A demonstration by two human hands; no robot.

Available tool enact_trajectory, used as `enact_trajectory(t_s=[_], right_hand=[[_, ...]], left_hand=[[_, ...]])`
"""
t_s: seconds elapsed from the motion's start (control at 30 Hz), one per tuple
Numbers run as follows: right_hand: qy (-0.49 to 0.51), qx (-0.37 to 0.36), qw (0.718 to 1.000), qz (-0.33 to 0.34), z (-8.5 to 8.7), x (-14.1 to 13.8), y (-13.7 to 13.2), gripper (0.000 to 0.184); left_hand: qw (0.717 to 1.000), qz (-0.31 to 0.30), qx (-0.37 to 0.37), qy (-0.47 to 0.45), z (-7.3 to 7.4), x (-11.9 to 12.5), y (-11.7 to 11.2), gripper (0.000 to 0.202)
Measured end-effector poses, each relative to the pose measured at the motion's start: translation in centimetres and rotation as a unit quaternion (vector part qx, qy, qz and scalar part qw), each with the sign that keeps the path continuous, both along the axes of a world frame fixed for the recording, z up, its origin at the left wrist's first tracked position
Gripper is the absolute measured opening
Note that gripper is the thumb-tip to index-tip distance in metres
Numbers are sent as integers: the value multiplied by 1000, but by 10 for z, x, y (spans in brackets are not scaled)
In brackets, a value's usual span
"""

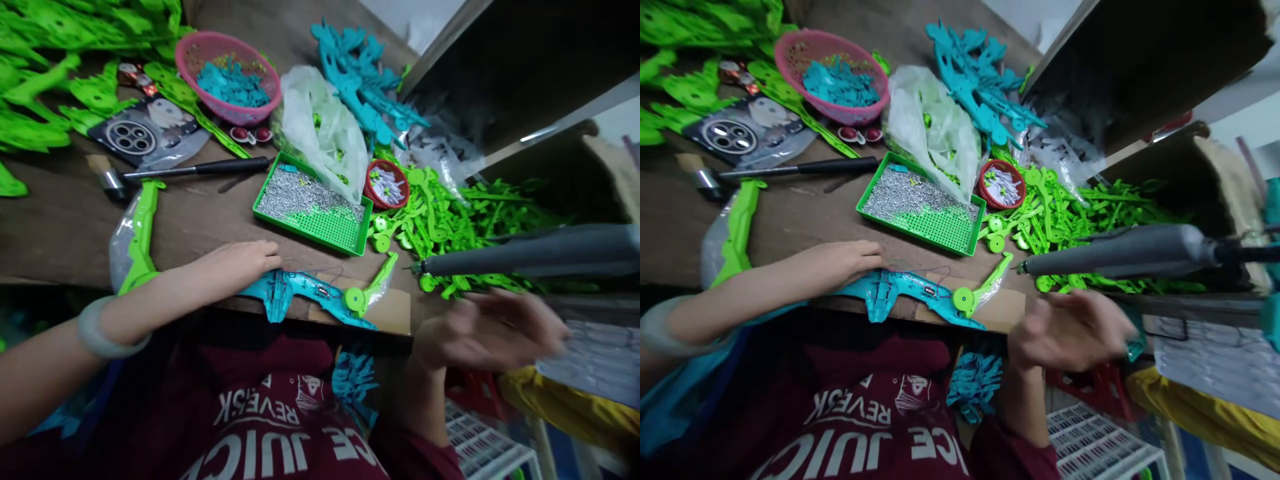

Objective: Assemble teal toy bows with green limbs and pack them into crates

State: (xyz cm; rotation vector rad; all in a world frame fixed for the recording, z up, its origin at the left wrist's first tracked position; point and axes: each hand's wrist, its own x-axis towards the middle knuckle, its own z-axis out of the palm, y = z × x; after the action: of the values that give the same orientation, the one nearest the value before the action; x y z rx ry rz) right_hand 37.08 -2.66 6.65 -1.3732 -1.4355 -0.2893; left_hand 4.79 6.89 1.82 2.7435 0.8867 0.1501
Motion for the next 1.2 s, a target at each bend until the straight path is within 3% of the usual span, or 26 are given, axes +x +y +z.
enact_trajectory(t_s=[0.07,0.13,0.2,0.33,0.47,0.57,0.67,0.73,0.87,1.0,1.1,1.2], right_hand=[[-180,-131,973,56,0,-20,-8,43],[-295,-291,900,133,-5,-35,0,45],[-318,-399,838,191,-12,-40,18,33],[-156,-455,823,302,-16,-31,53,14],[52,-532,753,383,-14,-31,69,22],[93,-526,758,375,-20,-46,75,18],[21,-501,772,391,-28,-67,80,7],[-45,-486,767,417,-30,-78,83,6],[-70,-485,736,467,-28,-81,85,1],[-98,-472,705,520,-25,-73,83,10],[-69,-475,692,540,-24,-69,80,14],[-46,-477,703,525,-22,-65,76,14]], left_hand=[[1000,-7,-17,-4,-2,2,3,25],[1000,-8,-17,-13,-4,2,2,27],[999,-18,-24,-23,-5,0,0,34],[997,-33,-43,-47,-8,-8,3,24],[995,-30,-22,-88,-3,-14,-4,26],[986,-34,-6,-166,0,-10,-22,24],[964,-39,-62,-256,-7,2,-41,16],[959,-6,-82,-270,-16,10,-50,17],[962,79,42,-257,-30,20,-58,26],[945,109,172,-255,-38,21,-61,31],[937,123,200,-261,-44,23,-61,30],[937,135,188,-263,-49,27,-58,28]])
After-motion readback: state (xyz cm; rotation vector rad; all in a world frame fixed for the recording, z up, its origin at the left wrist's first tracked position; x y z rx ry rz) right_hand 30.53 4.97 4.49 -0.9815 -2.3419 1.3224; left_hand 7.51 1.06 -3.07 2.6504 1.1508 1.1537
